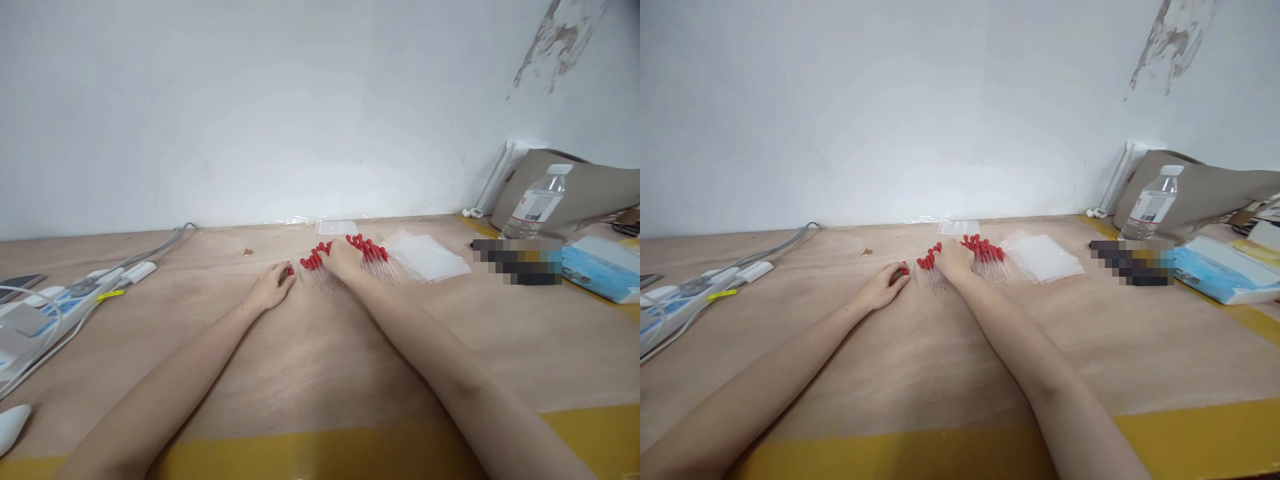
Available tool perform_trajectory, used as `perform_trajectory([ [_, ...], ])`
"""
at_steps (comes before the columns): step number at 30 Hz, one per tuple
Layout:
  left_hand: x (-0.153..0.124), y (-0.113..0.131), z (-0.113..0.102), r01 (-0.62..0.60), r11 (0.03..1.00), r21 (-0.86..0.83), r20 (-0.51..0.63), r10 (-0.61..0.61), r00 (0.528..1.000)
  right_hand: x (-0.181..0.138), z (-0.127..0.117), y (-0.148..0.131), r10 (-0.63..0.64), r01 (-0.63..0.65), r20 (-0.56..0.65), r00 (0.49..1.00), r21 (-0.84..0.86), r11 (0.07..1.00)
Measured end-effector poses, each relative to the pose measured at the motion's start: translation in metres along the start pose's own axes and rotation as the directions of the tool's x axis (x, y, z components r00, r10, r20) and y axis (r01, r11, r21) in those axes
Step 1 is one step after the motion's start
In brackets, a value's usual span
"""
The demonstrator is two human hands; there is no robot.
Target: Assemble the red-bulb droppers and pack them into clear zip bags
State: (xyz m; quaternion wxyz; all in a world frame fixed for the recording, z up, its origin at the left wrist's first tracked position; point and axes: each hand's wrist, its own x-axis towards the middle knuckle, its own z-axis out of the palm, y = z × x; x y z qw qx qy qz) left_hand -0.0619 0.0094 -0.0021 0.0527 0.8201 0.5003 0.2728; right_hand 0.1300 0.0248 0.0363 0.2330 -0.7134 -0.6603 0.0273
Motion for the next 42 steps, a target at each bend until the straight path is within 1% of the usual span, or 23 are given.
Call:
perform_trajectory([
  [3,0.000,0.000,0.000,0.027,0.999,-0.026,-0.024,-0.028,0.999,-0.013,0.002,-0.010,-0.139,0.139,-0.018,0.990,-0.024,0.990],
  [5,0.002,-0.001,0.001,0.044,0.998,-0.037,-0.059,-0.047,0.997,-0.023,0.005,-0.020,-0.236,0.237,0.041,0.971,-0.028,0.971],
  [7,0.005,-0.002,0.002,0.068,0.996,-0.055,-0.085,-0.073,0.994,-0.030,0.010,-0.030,-0.285,0.289,0.110,0.952,-0.025,0.957],
  [11,0.010,-0.007,0.006,0.106,0.990,-0.092,-0.101,-0.115,0.988,-0.034,0.021,-0.047,-0.264,0.271,0.158,0.951,-0.026,0.962],
  [15,0.010,-0.014,0.007,0.103,0.988,-0.115,-0.205,-0.124,0.971,-0.039,0.022,-0.050,-0.239,0.249,0.186,0.953,-0.032,0.968],
  [17,0.008,-0.016,0.006,0.090,0.991,-0.096,-0.254,-0.112,0.961,-0.047,0.016,-0.041,-0.250,0.260,0.182,0.951,-0.034,0.965],
  [19,0.006,-0.014,0.004,0.056,0.996,-0.071,-0.266,-0.072,0.961,-0.057,0.008,-0.022,-0.287,0.294,0.146,0.947,-0.031,0.955],
  [21,0.003,-0.007,0.004,0.010,0.997,-0.079,-0.245,-0.029,0.969,-0.066,-0.001,0.006,-0.385,0.386,0.047,0.922,-0.008,0.923],
  [22,0.001,-0.002,0.005,-0.009,0.995,-0.102,-0.230,-0.015,0.973,-0.069,-0.005,0.022,-0.423,0.422,0.045,0.905,0.027,0.906],
  [24,-0.004,0.014,0.009,-0.043,0.984,-0.174,-0.191,0.009,0.982,-0.073,-0.012,0.053,-0.454,0.444,0.045,0.890,0.136,0.885],
  [25,-0.007,0.023,0.011,-0.058,0.975,-0.215,-0.163,0.023,0.986,-0.074,-0.015,0.067,-0.490,0.475,0.027,0.872,0.199,0.857],
  [28,-0.018,0.052,0.018,-0.099,0.944,-0.315,-0.038,0.092,0.995,-0.077,-0.020,0.093,-0.526,0.532,-0.110,0.844,0.303,0.790],
  [30,-0.024,0.065,0.020,-0.096,0.931,-0.353,0.031,0.114,0.993,-0.081,-0.023,0.098,-0.539,0.560,-0.161,0.827,0.326,0.762],
  [33,-0.030,0.074,0.019,-0.077,0.921,-0.382,0.077,0.115,0.990,-0.088,-0.027,0.094,-0.585,0.597,-0.151,0.797,0.342,0.726],
  [38,-0.030,0.073,0.014,-0.075,0.912,-0.404,0.067,0.111,0.992,-0.094,-0.025,0.086,-0.622,0.617,-0.123,0.773,0.371,0.694],
  [42,-0.029,0.073,0.015,-0.099,0.910,-0.403,0.055,0.132,0.990,-0.094,-0.017,0.089,-0.651,0.650,-0.146,0.745,0.377,0.660],
])
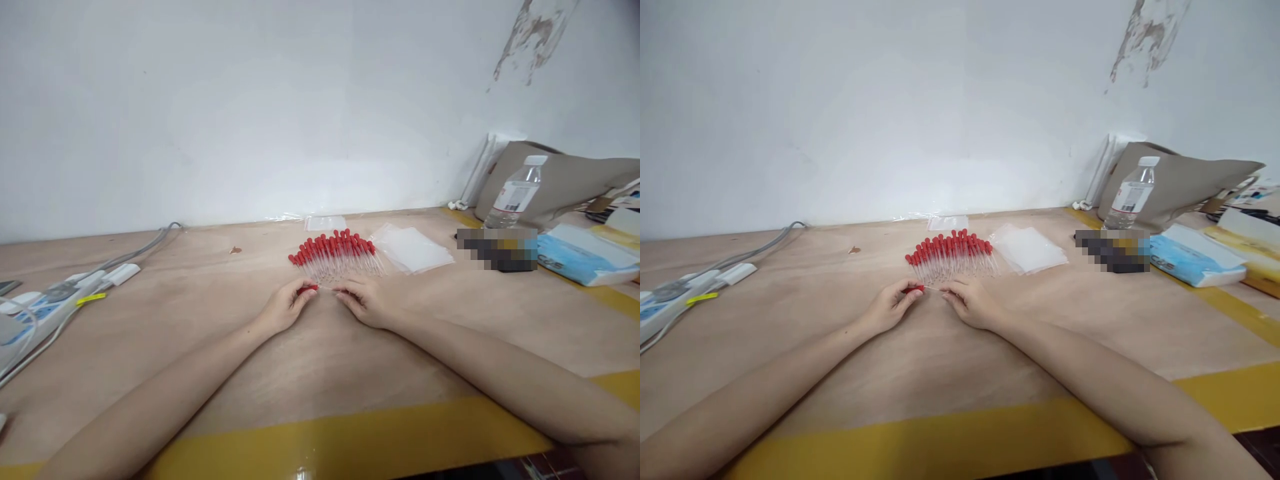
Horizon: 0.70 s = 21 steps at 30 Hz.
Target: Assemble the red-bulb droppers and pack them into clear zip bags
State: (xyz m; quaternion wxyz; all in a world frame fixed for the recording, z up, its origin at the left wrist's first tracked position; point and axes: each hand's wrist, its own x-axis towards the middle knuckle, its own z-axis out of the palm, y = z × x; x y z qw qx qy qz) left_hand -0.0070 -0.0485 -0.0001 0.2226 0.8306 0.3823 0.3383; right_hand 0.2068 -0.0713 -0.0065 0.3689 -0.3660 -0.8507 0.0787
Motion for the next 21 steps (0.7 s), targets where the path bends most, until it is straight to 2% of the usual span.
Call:
perform_trajectory([
  [7,-0.002,0.001,0.001,-0.021,0.998,-0.059,0.088,0.027,0.996,0.001,-0.003,0.009,-0.036,0.036,0.060,0.998,-0.008,0.999],
  [11,-0.003,0.001,0.001,-0.033,0.999,-0.002,0.157,0.033,0.987,0.004,-0.007,0.012,-0.047,0.074,0.156,0.987,-0.167,0.983],
  [15,-0.002,0.000,0.002,0.009,0.999,0.053,0.120,-0.015,0.993,0.005,-0.006,0.004,-0.009,0.060,0.168,0.986,-0.302,0.951],
  [18,-0.002,0.000,0.003,0.019,0.999,0.050,0.099,-0.024,0.995,0.004,-0.004,-0.003,0.051,-0.015,0.148,0.988,-0.233,0.972],
  [21,-0.003,0.002,0.004,-0.019,0.998,0.053,0.109,0.013,0.994,0.004,-0.005,-0.005,0.087,-0.055,0.179,0.980,-0.175,0.983],
])
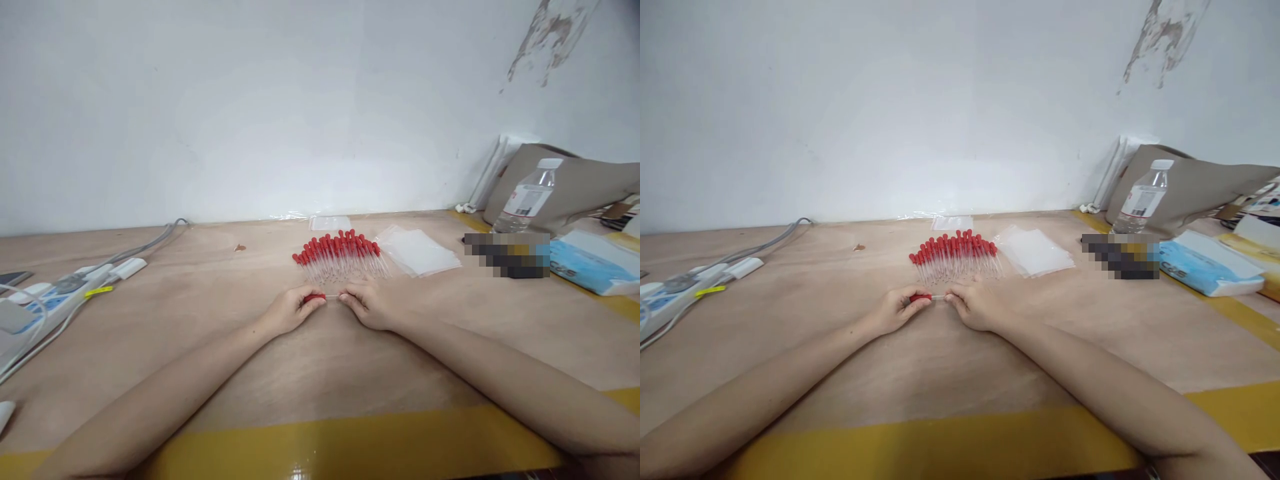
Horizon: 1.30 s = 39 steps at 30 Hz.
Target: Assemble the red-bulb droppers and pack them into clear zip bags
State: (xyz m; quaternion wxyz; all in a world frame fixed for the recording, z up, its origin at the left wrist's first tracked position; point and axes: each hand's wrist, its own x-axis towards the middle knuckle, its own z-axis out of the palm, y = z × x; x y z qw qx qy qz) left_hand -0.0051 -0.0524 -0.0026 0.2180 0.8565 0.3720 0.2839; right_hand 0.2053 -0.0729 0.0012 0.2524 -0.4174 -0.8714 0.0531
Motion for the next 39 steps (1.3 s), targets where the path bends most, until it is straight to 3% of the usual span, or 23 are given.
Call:
perform_trajectory([
  [5,-0.003,0.003,0.000,-0.047,0.998,0.030,0.031,0.046,0.998,0.001,-0.001,-0.002,-0.007,0.010,0.063,0.998,-0.034,0.999],
  [18,-0.003,0.001,-0.001,-0.135,0.987,0.087,0.021,0.133,0.991,0.011,0.003,-0.013,0.059,-0.076,0.146,0.987,0.109,0.991],
  [22,-0.002,0.002,-0.001,-0.162,0.984,0.067,0.019,0.161,0.987,0.012,0.005,-0.012,0.086,-0.128,0.184,0.979,0.229,0.965],
  [27,0.001,-0.010,-0.011,0.020,0.955,-0.296,-0.076,-0.044,0.996,0.010,0.008,-0.008,0.078,-0.078,0.013,0.997,0.291,0.954],
  [29,0.004,-0.024,-0.022,0.129,0.894,-0.429,-0.147,-0.210,0.967,0.006,0.007,-0.005,0.052,-0.037,-0.057,0.997,0.242,0.970],
  [31,0.009,-0.040,-0.035,0.250,0.800,-0.545,-0.140,-0.381,0.914,0.001,0.005,0.000,0.038,-0.022,-0.097,0.995,0.160,0.987],
  [34,0.023,-0.063,-0.050,0.367,0.739,-0.565,-0.129,-0.518,0.845,-0.005,-0.001,0.009,-0.013,0.014,-0.113,0.994,0.004,1.000],
  [39,0.059,-0.087,-0.050,0.421,0.794,-0.438,-0.228,-0.551,0.803,-0.010,-0.012,0.034,-0.020,0.004,-0.136,0.990,-0.118,0.993],
])
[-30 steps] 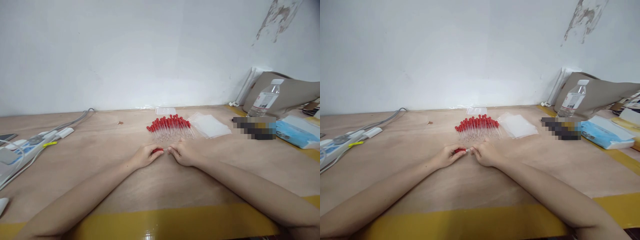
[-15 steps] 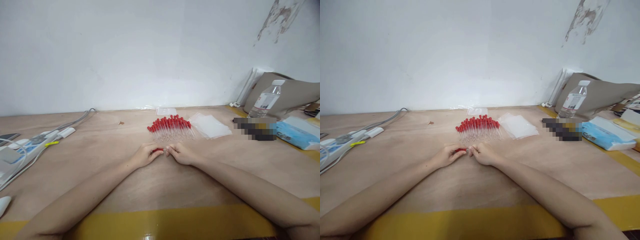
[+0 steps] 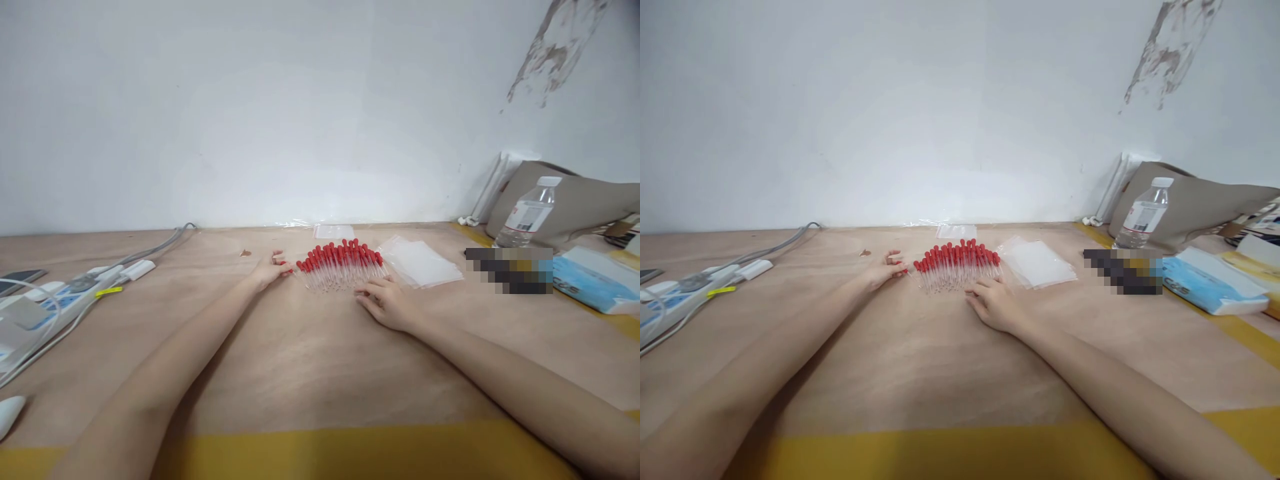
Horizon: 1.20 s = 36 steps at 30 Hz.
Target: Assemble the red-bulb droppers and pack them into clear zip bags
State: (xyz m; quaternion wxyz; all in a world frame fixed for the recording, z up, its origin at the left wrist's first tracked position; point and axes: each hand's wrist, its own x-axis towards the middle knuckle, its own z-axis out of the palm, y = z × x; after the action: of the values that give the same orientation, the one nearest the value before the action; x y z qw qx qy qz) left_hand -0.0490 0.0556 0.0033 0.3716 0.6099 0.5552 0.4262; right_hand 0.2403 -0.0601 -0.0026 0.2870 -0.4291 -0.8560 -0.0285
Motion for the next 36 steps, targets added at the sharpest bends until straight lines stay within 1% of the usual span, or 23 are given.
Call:
perform_trajectory([
  [2,0.010,-0.002,0.009,-0.037,0.996,0.083,-0.052,0.041,0.998,-0.003,-0.001,0.013,0.019,-0.020,-0.030,0.999,-0.042,0.999],
  [5,0.015,-0.005,0.018,-0.101,0.969,0.224,-0.102,0.126,0.987,-0.008,0.000,0.031,0.054,-0.062,-0.106,0.993,-0.075,0.995],
  [8,0.012,-0.007,0.021,-0.149,0.927,0.345,-0.090,0.191,0.978,-0.011,0.000,0.042,0.124,-0.142,-0.183,0.975,-0.092,0.986],
  [11,0.002,-0.007,0.018,-0.183,0.884,0.431,-0.050,0.226,0.973,-0.013,-0.004,0.049,0.199,-0.250,-0.247,0.948,-0.195,0.948],
  [13,-0.008,-0.005,0.015,-0.201,0.841,0.503,-0.010,0.239,0.971,-0.013,-0.007,0.055,0.266,-0.348,-0.282,0.922,-0.299,0.889],
  [14,-0.015,-0.003,0.013,-0.205,0.803,0.560,0.018,0.235,0.972,-0.014,-0.008,0.059,0.310,-0.404,-0.296,0.903,-0.344,0.848],
  [17,-0.041,0.001,0.007,-0.208,0.640,0.740,0.142,0.154,0.978,-0.016,-0.012,0.072,0.461,-0.555,-0.309,0.832,-0.431,0.712],
  [18,-0.050,0.001,0.004,-0.215,0.591,0.777,0.183,0.115,0.976,-0.016,-0.012,0.076,0.511,-0.589,-0.295,0.807,-0.447,0.673],
  [20,-0.067,0.001,-0.001,-0.253,0.540,0.802,0.255,0.074,0.964,-0.016,-0.014,0.082,0.601,-0.634,-0.240,0.762,-0.460,0.621],
  [23,-0.083,0.000,-0.008,-0.322,0.513,0.796,0.322,0.091,0.942,-0.014,-0.015,0.088,0.683,-0.673,-0.167,0.711,-0.440,0.594],
  [26,-0.088,0.001,-0.009,-0.338,0.508,0.792,0.327,0.115,0.938,-0.012,-0.014,0.092,0.699,-0.692,-0.171,0.695,-0.425,0.584],
  [30,-0.087,0.005,-0.008,-0.349,0.505,0.789,0.337,0.119,0.934,-0.013,-0.011,0.096,0.674,-0.703,-0.242,0.698,-0.413,0.579],
  [32,-0.087,0.006,-0.008,-0.348,0.511,0.786,0.337,0.118,0.934,-0.014,-0.012,0.097,0.649,-0.728,-0.334,0.684,-0.362,0.582],
  [34,-0.087,0.005,-0.008,-0.351,0.523,0.777,0.332,0.132,0.934,-0.016,-0.016,0.097,0.600,-0.755,-0.478,0.642,-0.258,0.603],
  [35,-0.087,0.004,-0.008,-0.356,0.531,0.769,0.328,0.151,0.933,-0.017,-0.018,0.096,0.557,-0.739,-0.543,0.628,-0.193,0.645],
  [36,-0.087,0.003,-0.009,-0.365,0.539,0.759,0.321,0.178,0.930,-0.018,-0.021,0.093,0.503,-0.688,-0.587,0.634,-0.132,0.713],
])
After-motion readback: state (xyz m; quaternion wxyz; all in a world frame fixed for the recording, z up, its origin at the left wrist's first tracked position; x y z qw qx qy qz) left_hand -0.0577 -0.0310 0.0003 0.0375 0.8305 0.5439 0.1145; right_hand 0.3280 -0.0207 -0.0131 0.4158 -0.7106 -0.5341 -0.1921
